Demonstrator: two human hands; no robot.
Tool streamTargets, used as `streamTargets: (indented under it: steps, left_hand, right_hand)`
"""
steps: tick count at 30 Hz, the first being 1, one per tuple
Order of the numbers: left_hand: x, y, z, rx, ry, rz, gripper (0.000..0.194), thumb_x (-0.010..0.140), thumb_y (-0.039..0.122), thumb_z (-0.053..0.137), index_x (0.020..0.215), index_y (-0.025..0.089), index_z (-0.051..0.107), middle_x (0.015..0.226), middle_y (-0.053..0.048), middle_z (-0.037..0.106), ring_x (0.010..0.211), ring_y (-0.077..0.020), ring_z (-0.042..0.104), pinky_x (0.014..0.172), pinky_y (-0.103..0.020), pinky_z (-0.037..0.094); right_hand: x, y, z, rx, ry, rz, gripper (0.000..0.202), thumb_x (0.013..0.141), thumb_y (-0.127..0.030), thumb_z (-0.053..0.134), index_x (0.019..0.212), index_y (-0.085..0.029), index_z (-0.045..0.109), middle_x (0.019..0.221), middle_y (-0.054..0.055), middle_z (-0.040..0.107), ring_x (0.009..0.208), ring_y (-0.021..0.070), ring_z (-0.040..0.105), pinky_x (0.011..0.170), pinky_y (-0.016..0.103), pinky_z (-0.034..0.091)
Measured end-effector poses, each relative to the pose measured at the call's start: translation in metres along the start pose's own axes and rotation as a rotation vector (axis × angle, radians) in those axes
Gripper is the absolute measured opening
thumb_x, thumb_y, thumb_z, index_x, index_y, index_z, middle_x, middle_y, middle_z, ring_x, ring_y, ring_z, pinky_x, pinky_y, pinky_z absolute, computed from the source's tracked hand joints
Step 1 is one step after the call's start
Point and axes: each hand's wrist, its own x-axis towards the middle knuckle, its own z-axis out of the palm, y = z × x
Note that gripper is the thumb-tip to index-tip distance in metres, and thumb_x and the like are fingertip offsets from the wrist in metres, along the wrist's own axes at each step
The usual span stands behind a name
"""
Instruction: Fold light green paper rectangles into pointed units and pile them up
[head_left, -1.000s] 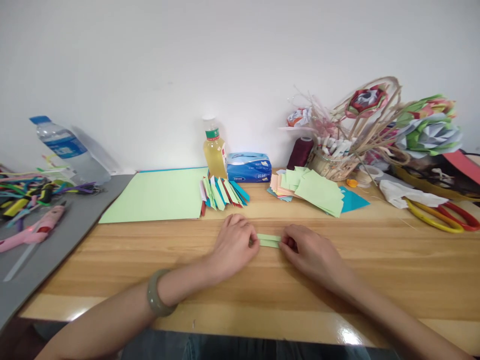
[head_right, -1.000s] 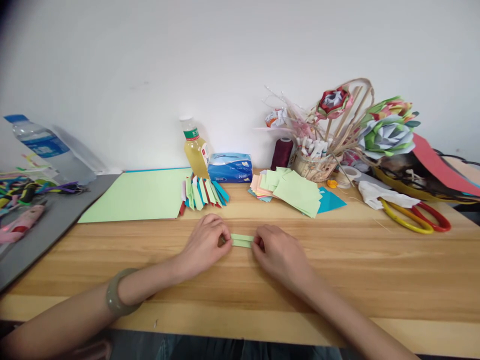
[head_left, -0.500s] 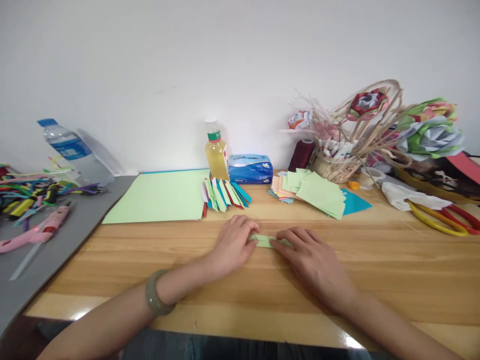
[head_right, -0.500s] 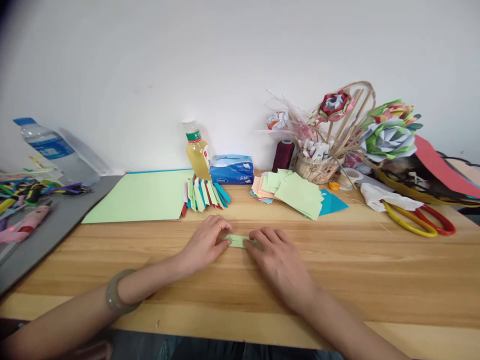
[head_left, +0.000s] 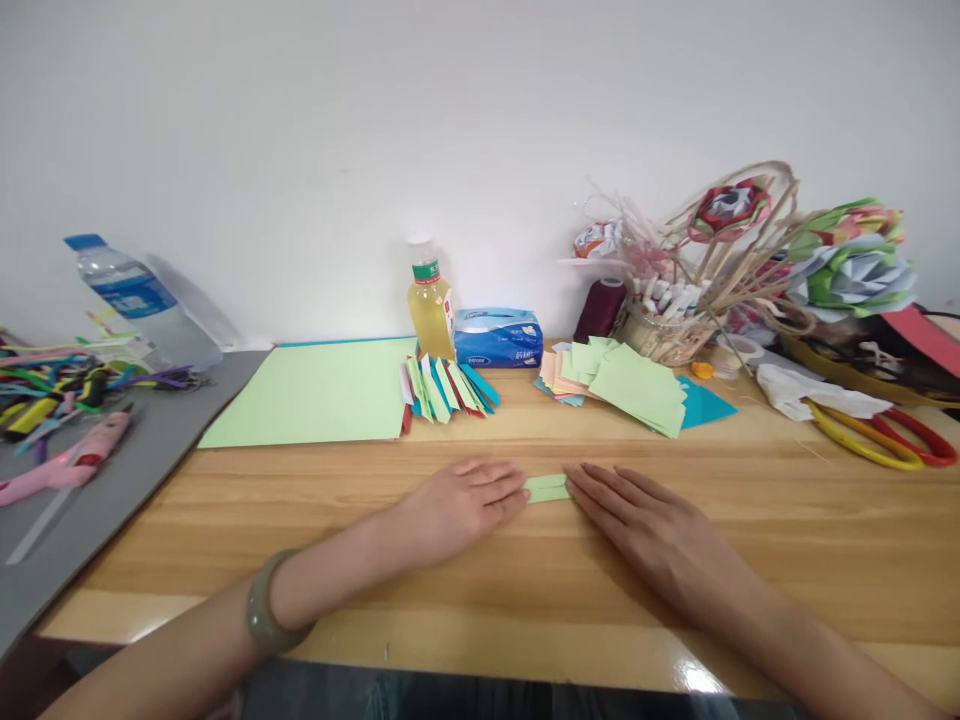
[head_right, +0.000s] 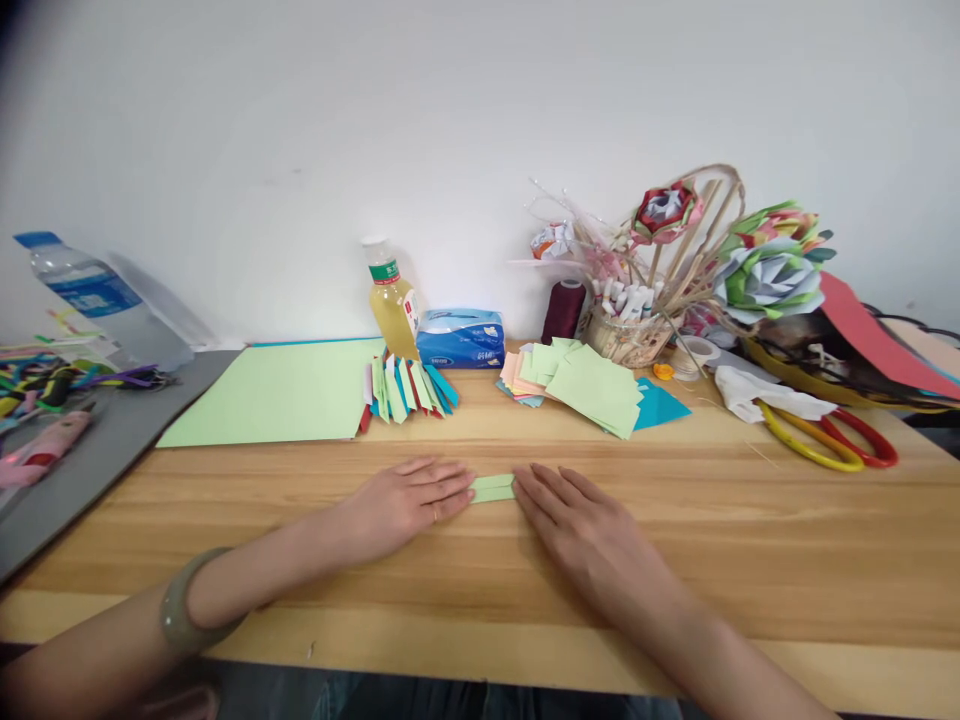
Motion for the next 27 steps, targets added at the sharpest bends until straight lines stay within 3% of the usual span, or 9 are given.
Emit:
streamTargets:
  steps: [3, 6, 8, 10, 13, 18, 21, 24, 27]
  left_hand:
    - [-0.002, 0.004, 0.000, 0.023, 0.021, 0.006, 0.033, 0.095, 0.020, 0.039, 0.127, 0.014, 0.046, 0.133, -0.004, 0.049, 0.125, -0.0186, 0.042, 0.105, -0.033, 0.030]
    - [0.000, 0.010, 0.002, 0.065, 0.056, -0.006, 0.032, 0.093, 0.016, 0.042, 0.124, 0.011, 0.048, 0.130, -0.007, 0.052, 0.122, -0.0193, 0.045, 0.104, -0.032, 0.031]
    - [0.002, 0.011, 0.004, 0.087, 0.068, -0.011, 0.030, 0.092, 0.016, 0.044, 0.121, 0.011, 0.051, 0.128, -0.008, 0.054, 0.122, -0.0189, 0.046, 0.104, -0.031, 0.030]
    - [0.002, 0.012, 0.005, 0.093, 0.059, -0.016, 0.029, 0.092, 0.018, 0.045, 0.119, 0.011, 0.053, 0.128, -0.008, 0.054, 0.122, -0.0181, 0.045, 0.105, -0.031, 0.029]
    - [-0.002, 0.011, 0.003, 0.081, 0.031, -0.012, 0.031, 0.093, 0.020, 0.043, 0.122, 0.012, 0.050, 0.132, -0.007, 0.050, 0.124, -0.0181, 0.044, 0.105, -0.032, 0.029]
    - [-0.016, 0.008, -0.005, 0.027, 0.012, -0.012, 0.033, 0.094, 0.021, 0.040, 0.126, 0.015, 0.046, 0.132, -0.004, 0.050, 0.126, -0.0191, 0.040, 0.107, -0.037, 0.025]
    - [-0.021, 0.007, -0.002, 0.001, 0.053, -0.036, 0.033, 0.094, 0.021, 0.041, 0.126, 0.017, 0.046, 0.129, -0.004, 0.053, 0.124, -0.0189, 0.042, 0.108, -0.042, 0.023]
    - [-0.015, 0.007, 0.004, -0.003, 0.197, -0.049, 0.027, 0.090, 0.019, 0.045, 0.116, 0.017, 0.054, 0.117, -0.004, 0.062, 0.119, -0.0201, 0.048, 0.107, -0.045, 0.024]
    - [-0.001, 0.008, 0.008, 0.085, 0.379, -0.020, 0.014, 0.088, 0.017, 0.049, 0.090, 0.015, 0.062, 0.093, -0.003, 0.069, 0.107, -0.0205, 0.055, 0.104, -0.045, 0.029]
  right_hand:
    - [-0.001, 0.002, -0.003, 0.010, -0.011, 0.032, 0.040, 0.086, -0.006, 0.033, 0.118, -0.011, 0.056, 0.121, 0.010, 0.060, 0.109, 0.0223, 0.057, 0.087, 0.038, 0.051]
    - [0.013, -0.014, -0.009, 0.039, 0.044, 0.099, 0.039, 0.087, -0.008, 0.032, 0.120, -0.008, 0.055, 0.127, 0.013, 0.055, 0.117, 0.0233, 0.052, 0.093, 0.038, 0.048]
    - [0.024, -0.030, -0.012, 0.109, 0.031, 0.115, 0.041, 0.091, -0.022, 0.037, 0.128, -0.006, 0.047, 0.134, 0.015, 0.047, 0.123, 0.0246, 0.045, 0.097, 0.040, 0.045]
    - [0.031, -0.042, -0.013, 0.201, -0.064, 0.089, 0.058, 0.089, -0.041, 0.042, 0.132, -0.002, 0.042, 0.138, 0.019, 0.040, 0.126, 0.0266, 0.041, 0.097, 0.040, 0.045]
    - [0.026, -0.047, -0.008, 0.246, -0.139, 0.115, 0.069, 0.088, -0.050, 0.041, 0.135, 0.000, 0.037, 0.140, 0.021, 0.034, 0.128, 0.0279, 0.038, 0.095, 0.041, 0.047]
    - [0.006, -0.035, -0.001, 0.220, -0.148, 0.153, 0.062, 0.090, -0.048, 0.039, 0.136, -0.006, 0.037, 0.141, 0.017, 0.034, 0.129, 0.0267, 0.037, 0.097, 0.046, 0.043]
    - [0.004, -0.030, 0.001, 0.204, -0.108, 0.164, 0.053, 0.091, -0.043, 0.040, 0.133, -0.010, 0.043, 0.137, 0.013, 0.043, 0.125, 0.0256, 0.042, 0.097, 0.048, 0.042]
    - [0.008, -0.022, 0.004, 0.169, 0.015, 0.169, 0.037, 0.094, -0.032, 0.038, 0.122, -0.015, 0.054, 0.127, 0.009, 0.057, 0.117, 0.0241, 0.050, 0.096, 0.048, 0.041]
    - [0.016, -0.013, 0.002, 0.180, 0.088, 0.108, 0.030, 0.095, -0.024, 0.036, 0.109, -0.015, 0.061, 0.115, 0.008, 0.064, 0.110, 0.0224, 0.055, 0.093, 0.042, 0.043]
